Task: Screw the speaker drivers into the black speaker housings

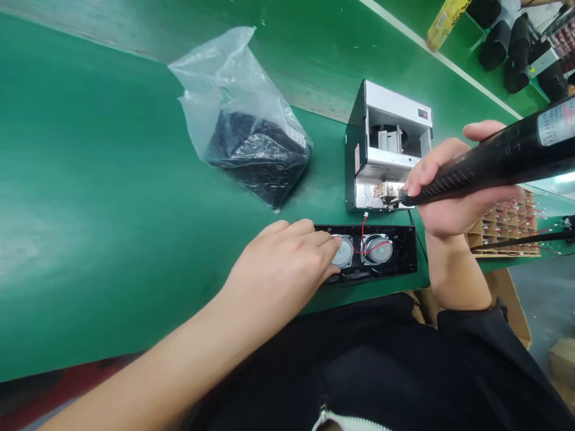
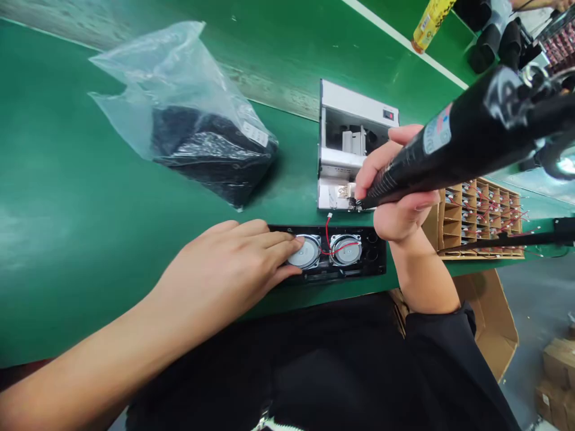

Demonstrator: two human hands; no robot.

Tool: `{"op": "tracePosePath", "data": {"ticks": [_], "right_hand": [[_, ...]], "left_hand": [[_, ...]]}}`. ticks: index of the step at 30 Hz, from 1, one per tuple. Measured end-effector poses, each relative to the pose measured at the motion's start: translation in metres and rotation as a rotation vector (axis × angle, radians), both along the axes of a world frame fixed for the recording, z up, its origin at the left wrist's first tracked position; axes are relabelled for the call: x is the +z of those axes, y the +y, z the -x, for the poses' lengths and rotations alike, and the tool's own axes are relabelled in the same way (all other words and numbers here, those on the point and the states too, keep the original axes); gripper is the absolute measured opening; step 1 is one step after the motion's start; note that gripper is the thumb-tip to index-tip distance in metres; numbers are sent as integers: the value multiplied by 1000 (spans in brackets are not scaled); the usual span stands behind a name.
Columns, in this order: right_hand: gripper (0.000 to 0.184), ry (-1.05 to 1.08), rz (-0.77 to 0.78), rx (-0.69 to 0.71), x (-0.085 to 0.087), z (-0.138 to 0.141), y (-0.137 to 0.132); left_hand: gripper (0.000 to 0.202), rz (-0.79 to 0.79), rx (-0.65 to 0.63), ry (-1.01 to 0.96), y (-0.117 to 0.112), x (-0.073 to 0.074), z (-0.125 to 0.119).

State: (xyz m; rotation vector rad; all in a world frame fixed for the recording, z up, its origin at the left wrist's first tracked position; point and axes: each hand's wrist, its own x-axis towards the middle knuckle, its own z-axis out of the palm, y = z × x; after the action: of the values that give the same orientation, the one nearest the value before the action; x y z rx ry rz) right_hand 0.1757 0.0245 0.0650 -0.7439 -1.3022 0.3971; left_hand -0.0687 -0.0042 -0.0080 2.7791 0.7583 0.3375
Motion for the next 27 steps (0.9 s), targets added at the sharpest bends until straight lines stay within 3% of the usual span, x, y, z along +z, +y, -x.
{"op": "tracePosePath", "data": {"ticks": [3, 7, 10, 14, 18, 22, 27], "right_hand": [[57, -11, 31, -4, -2, 2, 3], [77, -70, 146, -67, -6, 1, 3], [81, -30, 194, -34, -7, -3, -7], [67, 25, 92, 52, 11, -3, -45], [52, 11, 258, 89, 26, 6, -87], [76, 12, 59, 124, 5, 23, -98], [86, 70, 124, 197, -22, 38, -99]], "left_hand": [[21, -9, -2, -20, 0, 1, 0], [20, -17, -4, -39, 1, 0, 1], [19, -6, 1, -34, 1, -1, 0], [21, 59, 6, 21, 1, 4, -4], [15, 128, 23, 107, 3, 15, -10], [14, 152, 49, 167, 2, 24, -13], [15, 174, 81, 177, 0, 28, -15]]}}
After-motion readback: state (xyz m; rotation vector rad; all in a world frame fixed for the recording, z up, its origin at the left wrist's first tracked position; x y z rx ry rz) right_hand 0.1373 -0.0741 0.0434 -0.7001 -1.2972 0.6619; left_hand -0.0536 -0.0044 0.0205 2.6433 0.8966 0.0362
